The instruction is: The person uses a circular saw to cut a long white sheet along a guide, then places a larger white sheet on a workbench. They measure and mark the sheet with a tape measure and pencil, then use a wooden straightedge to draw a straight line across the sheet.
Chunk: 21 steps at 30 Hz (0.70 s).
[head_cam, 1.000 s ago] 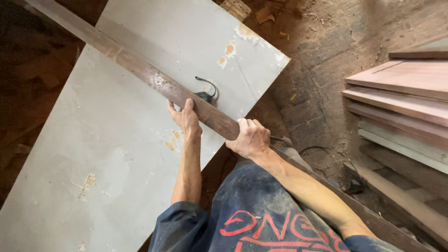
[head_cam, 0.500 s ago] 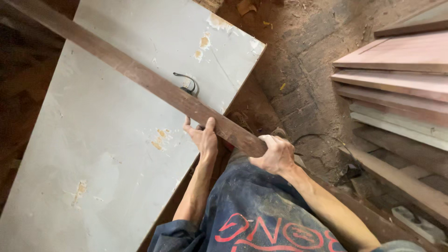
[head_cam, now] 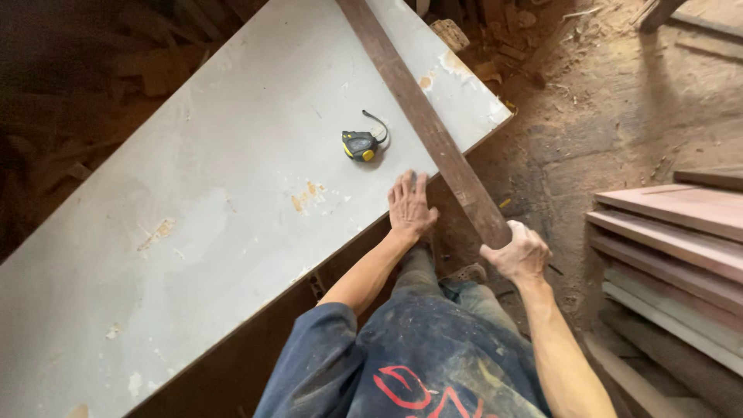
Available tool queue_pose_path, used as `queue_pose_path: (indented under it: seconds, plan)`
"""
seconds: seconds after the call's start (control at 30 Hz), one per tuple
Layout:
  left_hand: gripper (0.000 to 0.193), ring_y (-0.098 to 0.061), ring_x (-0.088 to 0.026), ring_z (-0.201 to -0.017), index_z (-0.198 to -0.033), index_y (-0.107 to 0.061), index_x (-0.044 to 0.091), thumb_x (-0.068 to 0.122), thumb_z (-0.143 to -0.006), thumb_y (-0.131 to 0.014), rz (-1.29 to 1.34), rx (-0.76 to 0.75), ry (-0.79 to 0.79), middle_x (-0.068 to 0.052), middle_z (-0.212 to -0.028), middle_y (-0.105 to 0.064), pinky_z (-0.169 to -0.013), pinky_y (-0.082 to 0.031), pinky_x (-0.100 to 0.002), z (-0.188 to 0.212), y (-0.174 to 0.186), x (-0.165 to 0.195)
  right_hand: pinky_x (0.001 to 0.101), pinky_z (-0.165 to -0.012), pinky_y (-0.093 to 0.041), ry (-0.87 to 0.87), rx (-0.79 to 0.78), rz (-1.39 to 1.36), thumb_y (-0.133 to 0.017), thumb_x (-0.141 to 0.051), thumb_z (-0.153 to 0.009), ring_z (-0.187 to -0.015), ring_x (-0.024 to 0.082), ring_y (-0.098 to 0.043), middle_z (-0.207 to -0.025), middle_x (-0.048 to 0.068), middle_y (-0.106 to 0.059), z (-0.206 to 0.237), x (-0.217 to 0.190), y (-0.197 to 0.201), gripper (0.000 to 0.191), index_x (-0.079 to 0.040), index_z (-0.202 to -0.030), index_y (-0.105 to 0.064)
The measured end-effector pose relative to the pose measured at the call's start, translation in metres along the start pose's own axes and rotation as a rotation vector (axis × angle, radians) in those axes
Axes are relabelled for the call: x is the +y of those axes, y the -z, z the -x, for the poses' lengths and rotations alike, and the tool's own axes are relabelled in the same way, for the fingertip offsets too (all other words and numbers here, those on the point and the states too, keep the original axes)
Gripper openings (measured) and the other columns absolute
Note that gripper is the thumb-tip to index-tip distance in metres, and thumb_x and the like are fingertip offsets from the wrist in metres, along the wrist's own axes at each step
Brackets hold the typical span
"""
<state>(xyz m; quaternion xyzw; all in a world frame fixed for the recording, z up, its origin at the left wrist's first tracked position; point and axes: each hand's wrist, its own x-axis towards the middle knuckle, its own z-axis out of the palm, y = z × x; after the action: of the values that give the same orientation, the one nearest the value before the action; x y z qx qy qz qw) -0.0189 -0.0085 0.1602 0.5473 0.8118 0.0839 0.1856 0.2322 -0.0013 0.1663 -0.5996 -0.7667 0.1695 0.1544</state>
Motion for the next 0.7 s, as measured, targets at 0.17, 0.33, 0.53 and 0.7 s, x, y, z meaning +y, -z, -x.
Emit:
queue_pose_path:
  seconds: [0.17,0.33,0.53,0.7]
  plan:
    - [0.092,-0.02,-0.041,-0.154,-0.162,-0.021,0.019,0.011,-0.083,-0.065,-0.345,0.133,-0.243,-0.017,-0.166,-0.02,-0.123,-0.021,-0.062,-0.031,-0.012,-0.02,0.0497,-0.085,-0.056,-0.03,0.002,-0.004,-0.09,-0.044,-0.057,-0.098,0.039,-0.07,-0.105,0.021,-0.074,0.002,0.007,0.001,0.075,-0.006,-0.12,-0.071]
    - [0.085,-0.019,-0.045,-0.152,-0.163,-0.022,0.023,0.009,-0.09,-0.063,-0.344,0.222,-0.398,-0.014,-0.167,-0.02,-0.121,-0.019,-0.067,-0.035,-0.031,-0.033,0.047,-0.084,-0.057,-0.105,-0.013,-0.031,-0.085,-0.04,-0.059,-0.098,0.035,-0.071,-0.104,0.018,-0.074,0.006,0.006,0.01,0.067,-0.007,-0.116,-0.072]
    - [0.087,-0.019,-0.046,-0.152,-0.163,-0.022,0.022,0.005,-0.087,-0.061,-0.323,0.108,-0.403,-0.014,-0.167,-0.019,-0.121,-0.018,-0.068,-0.03,-0.031,-0.043,0.0459,-0.08,-0.058,-0.071,0.004,-0.038,-0.085,-0.04,-0.062,-0.092,0.033,-0.071,-0.099,0.016,-0.074,0.011,-0.002,0.022,0.063,-0.006,-0.114,-0.073]
    - [0.094,-0.019,-0.047,-0.152,-0.164,-0.021,0.021,0.006,-0.083,-0.067,-0.341,0.042,-0.388,-0.013,-0.168,-0.019,-0.121,-0.019,-0.067,-0.022,-0.021,-0.044,0.0457,-0.083,-0.058,0.006,0.02,-0.018,-0.087,-0.04,-0.059,-0.095,0.034,-0.071,-0.104,0.018,-0.074,0.009,-0.007,0.035,0.069,-0.004,-0.116,-0.072]
